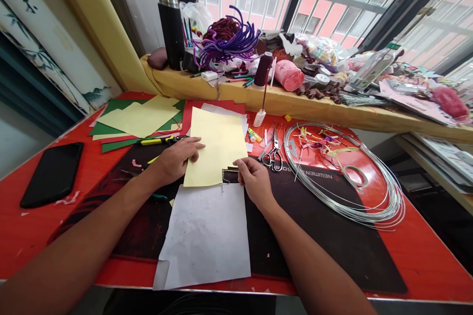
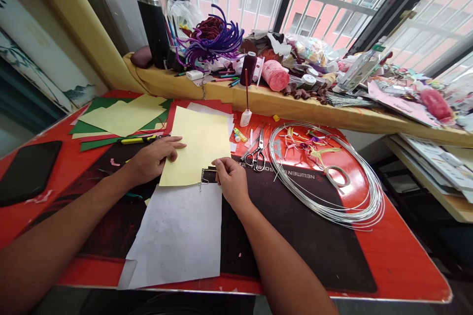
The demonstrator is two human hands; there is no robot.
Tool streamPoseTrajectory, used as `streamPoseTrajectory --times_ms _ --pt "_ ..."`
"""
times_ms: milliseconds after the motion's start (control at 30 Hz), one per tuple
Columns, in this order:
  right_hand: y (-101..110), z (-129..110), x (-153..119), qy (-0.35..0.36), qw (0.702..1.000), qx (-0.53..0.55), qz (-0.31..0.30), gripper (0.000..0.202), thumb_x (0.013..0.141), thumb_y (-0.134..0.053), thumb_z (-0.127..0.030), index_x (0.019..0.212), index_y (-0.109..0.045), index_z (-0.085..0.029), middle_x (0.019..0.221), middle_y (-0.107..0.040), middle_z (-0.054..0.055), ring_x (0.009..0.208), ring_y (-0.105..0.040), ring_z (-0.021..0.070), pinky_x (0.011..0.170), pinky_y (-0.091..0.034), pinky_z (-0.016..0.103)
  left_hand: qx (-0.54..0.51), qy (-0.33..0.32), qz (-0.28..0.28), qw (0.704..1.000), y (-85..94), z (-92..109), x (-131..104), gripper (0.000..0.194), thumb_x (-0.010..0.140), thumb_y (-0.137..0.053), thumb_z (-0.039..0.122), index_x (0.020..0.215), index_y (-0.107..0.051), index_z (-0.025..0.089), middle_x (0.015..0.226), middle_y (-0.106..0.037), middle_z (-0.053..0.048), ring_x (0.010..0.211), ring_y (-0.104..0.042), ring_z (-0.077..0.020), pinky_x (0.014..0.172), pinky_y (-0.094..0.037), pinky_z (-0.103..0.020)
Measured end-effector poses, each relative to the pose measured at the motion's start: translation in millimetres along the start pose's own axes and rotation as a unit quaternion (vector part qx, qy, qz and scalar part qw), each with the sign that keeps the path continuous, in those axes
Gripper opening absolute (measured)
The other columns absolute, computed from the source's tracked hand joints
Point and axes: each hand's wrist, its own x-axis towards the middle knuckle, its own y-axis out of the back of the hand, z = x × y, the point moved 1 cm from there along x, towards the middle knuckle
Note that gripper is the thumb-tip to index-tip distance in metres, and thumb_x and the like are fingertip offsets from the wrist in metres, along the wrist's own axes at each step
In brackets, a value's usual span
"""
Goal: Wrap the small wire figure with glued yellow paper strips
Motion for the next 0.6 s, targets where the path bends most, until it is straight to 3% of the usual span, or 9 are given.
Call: streamPoseTrajectory --times_ms 600 --pt "-0.3 0.8 0.0 -0.001 1.000 0.001 -0.001 0.035 0.094 -0.065 -0.054 0.089 -0.073 -0.021 0.054 -0.055 -0.005 0.048 -0.048 0.0141 0.051 -0.038 0.027 0.005 -0.005 0.002 1.000 0.0 0.4 -0.7 0.024 0.079 -0.044 0.003 0.080 -0.054 0.025 0.131 -0.076 -0.009 0.145 -0.056 -0.0289 0.117 -0.052 -0.055"
